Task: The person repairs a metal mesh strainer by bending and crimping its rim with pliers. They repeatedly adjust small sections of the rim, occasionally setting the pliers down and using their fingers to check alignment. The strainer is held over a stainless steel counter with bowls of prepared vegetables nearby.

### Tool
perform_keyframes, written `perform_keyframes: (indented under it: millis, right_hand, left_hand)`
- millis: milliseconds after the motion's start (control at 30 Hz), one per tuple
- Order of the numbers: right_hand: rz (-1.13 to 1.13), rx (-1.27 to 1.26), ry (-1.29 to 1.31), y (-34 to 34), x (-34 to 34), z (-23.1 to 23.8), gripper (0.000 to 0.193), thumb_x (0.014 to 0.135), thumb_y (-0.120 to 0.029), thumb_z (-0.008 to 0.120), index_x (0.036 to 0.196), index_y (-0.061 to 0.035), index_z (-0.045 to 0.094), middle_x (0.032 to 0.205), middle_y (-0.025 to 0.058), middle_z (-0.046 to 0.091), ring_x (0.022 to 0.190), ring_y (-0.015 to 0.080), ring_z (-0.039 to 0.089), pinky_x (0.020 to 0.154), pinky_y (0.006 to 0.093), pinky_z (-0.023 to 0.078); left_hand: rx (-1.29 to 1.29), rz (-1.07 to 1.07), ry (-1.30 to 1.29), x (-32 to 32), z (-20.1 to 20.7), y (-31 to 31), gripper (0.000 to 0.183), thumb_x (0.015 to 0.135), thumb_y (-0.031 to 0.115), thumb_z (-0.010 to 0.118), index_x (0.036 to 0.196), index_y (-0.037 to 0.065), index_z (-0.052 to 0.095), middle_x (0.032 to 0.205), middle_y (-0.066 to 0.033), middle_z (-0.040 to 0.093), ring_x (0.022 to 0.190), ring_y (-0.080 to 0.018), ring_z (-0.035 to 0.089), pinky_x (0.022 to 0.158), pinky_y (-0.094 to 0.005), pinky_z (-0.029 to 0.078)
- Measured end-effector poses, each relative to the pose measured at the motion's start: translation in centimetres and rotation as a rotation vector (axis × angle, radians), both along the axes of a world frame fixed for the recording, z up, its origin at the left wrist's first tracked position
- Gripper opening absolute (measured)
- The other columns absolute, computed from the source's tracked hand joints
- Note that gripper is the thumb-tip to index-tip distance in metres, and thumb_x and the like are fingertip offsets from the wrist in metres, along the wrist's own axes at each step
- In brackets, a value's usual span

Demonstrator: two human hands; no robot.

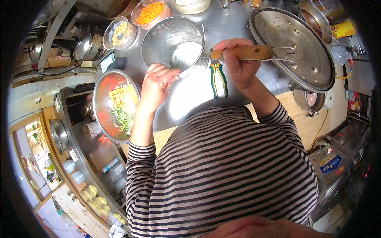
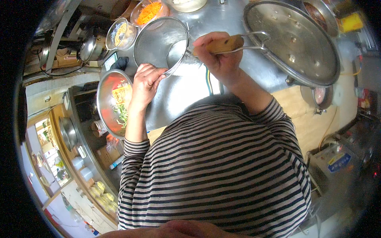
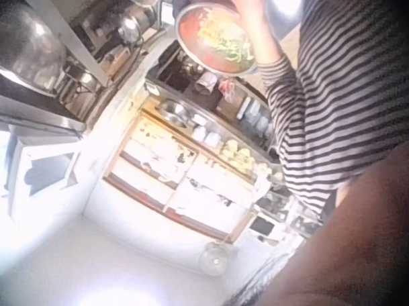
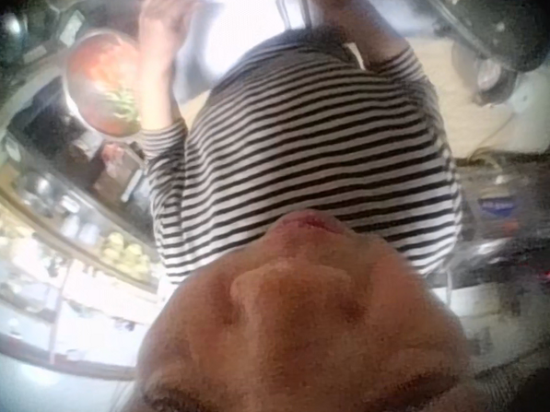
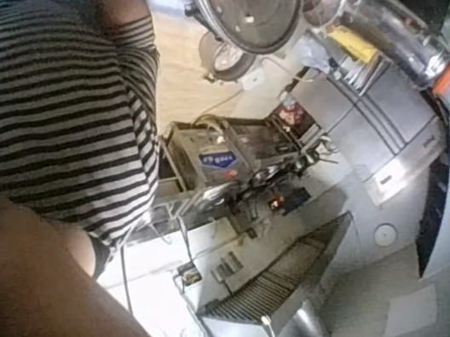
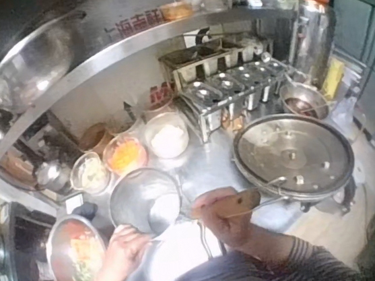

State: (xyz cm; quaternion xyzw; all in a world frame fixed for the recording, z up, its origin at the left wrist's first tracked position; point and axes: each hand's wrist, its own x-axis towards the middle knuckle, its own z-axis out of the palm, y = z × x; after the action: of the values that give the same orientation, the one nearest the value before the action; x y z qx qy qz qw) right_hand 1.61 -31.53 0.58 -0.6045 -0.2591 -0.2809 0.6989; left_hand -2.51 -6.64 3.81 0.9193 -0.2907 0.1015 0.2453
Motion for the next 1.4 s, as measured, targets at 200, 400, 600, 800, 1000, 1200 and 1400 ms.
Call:
perform_keyframes:
  millis: [200,400,600,800,1000,1200,1400]
  right_hand:
    - [-0.099,-0.141,-0.106,0.7,0.7,1.1,0.021,0.085,-0.015,0.079,0.092,-0.0052,0.061,0.068,0.003,0.067,0.061,0.01,0.066,0.054,0.0229,0.05]
    - [0.082,-0.22,-0.075,1.3,2.7,1.6,0.016,0.091,0.006,0.062,0.088,-0.0041,0.051,0.078,0.0072,0.062,0.064,0.0119,0.061,0.056,0.0232,0.049]
    - [0.341,0.03,0.41,2.2,2.7,3.0,0.015,0.09,-0.005,0.071,0.086,-0.0047,0.056,0.07,-0.0021,0.057,0.059,0.0062,0.053,0.052,0.0221,0.044]
    - [0.331,-0.03,0.496,2.9,2.9,4.8,0.017,0.087,-0.008,0.076,0.094,-0.0047,0.061,0.075,-0.0066,0.055,0.063,0.0022,0.051,0.054,0.0201,0.042]
    - [0.397,0.029,0.547,3.6,2.9,5.3,0.022,0.086,-0.009,0.077,0.101,-0.0032,0.062,0.073,-0.0068,0.056,0.061,0.0016,0.05,0.051,0.02,0.041]
    - [0.302,-0.066,0.538,4.0,3.0,5.4,0.021,0.085,-0.01,0.078,0.096,-0.0034,0.062,0.072,-0.0062,0.056,0.059,0.002,0.05,0.051,0.0205,0.041]
    - [0.274,-0.069,0.495,4.1,3.1,5.5,0.02,0.084,-0.011,0.078,0.094,-0.0025,0.063,0.073,-0.0055,0.057,0.062,0.0025,0.051,0.053,0.0207,0.043]
  left_hand:
    - [-0.037,-0.026,-0.016,0.2,-0.3,-0.3,0.018,0.076,0.01,0.076,0.092,0.005,0.072,0.074,-0.0066,0.066,0.072,-0.0238,0.062,0.079,-0.0368,0.047]
    - [-0.016,-0.099,-0.032,0.9,-0.1,0.0,0.02,0.081,0.016,0.074,0.096,0.004,0.072,0.077,-0.0083,0.066,0.075,-0.0261,0.062,0.079,-0.0371,0.048]
    - [-0.027,-0.071,-0.008,1.0,-0.1,0.0,0.024,0.077,0.018,0.078,0.095,0.004,0.069,0.08,-0.0077,0.068,0.079,-0.0271,0.064,0.082,-0.0379,0.049]
    - [-0.05,-0.099,-0.194,1.2,-1.1,-0.2,0.024,0.074,0.014,0.08,0.093,0.007,0.067,0.079,-0.0057,0.067,0.077,-0.0249,0.064,0.085,-0.0376,0.05]
    - [-0.096,-0.101,-0.286,1.6,-1.7,-0.1,0.024,0.075,0.014,0.081,0.092,0.009,0.065,0.082,-0.0018,0.068,0.079,-0.021,0.065,0.091,-0.0413,0.049]
    - [-0.009,0.004,-0.389,0.8,-2.3,-0.6,0.025,0.077,0.021,0.081,0.092,0.01,0.065,0.088,-0.0005,0.069,0.083,-0.0196,0.065,0.094,-0.0425,0.047]
    - [-0.026,-0.045,-0.445,0.9,-2.8,0.3,0.025,0.079,0.018,0.079,0.098,0.008,0.066,0.095,-0.0035,0.071,0.087,-0.021,0.066,0.093,-0.043,0.049]
